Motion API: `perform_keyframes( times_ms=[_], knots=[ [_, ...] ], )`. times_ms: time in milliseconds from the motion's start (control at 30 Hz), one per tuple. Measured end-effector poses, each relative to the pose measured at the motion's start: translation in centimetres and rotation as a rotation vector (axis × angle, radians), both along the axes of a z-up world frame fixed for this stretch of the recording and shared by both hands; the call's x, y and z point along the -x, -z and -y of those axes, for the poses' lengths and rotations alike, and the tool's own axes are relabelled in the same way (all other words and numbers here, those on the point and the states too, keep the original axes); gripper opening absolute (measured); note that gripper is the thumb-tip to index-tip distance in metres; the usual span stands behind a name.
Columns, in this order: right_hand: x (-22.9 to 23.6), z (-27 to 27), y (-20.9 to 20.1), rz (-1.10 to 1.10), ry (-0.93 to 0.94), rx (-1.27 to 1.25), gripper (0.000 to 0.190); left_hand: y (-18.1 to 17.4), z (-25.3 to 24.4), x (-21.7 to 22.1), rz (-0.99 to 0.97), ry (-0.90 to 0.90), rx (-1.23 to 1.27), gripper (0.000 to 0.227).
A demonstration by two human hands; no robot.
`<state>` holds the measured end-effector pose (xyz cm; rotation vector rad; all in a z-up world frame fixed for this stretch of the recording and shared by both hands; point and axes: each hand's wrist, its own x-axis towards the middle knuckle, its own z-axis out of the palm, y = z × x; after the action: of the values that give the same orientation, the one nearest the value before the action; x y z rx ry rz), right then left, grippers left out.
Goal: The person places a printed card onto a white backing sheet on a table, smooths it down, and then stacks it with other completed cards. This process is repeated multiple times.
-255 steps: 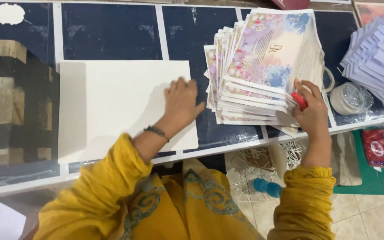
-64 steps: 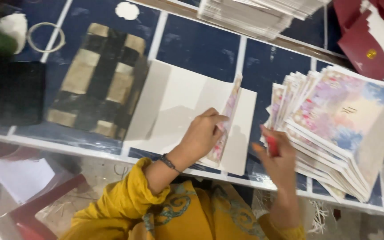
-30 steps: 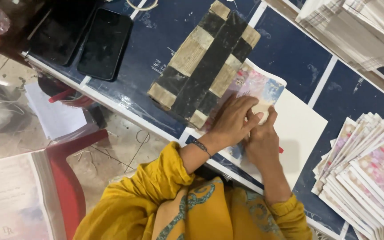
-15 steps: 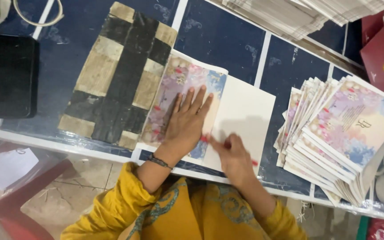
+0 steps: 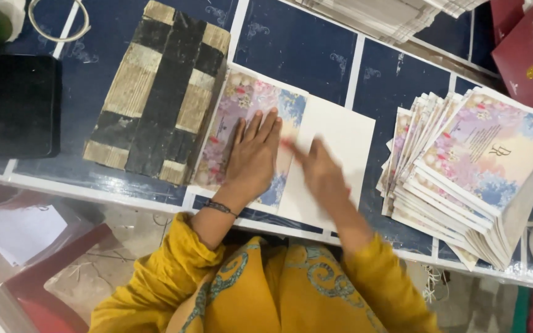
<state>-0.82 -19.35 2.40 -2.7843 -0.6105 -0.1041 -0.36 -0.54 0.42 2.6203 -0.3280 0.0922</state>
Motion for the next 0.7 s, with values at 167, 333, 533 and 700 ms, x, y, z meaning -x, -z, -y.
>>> perform_keyframes(
  times_ms=[167,333,533,700],
  knots=[
    [11.6,0.5,-1.2,-0.094,-0.199,0.053,0.05,-0.6,-1.8,0.4,-0.049,0.122,0.035,0.08],
    [13.1,5.1,-1.0,-0.202,-0.08,-0.309,0.053,-3.5,-5.0,3.5,-0.265,0.504,0.135,0.14],
    [10.1,5.8,-1.6,-0.112,0.101,-0.545,0.053,-6.3,-6.2,5.1,-0.04,0.527,0.191,0.072],
    [9.9,1.2,-4.8,0.024,0.075,-0.903,0.092,-9.3,-1.0,3.6,0.864,0.235,-0.045,0.011]
  ],
)
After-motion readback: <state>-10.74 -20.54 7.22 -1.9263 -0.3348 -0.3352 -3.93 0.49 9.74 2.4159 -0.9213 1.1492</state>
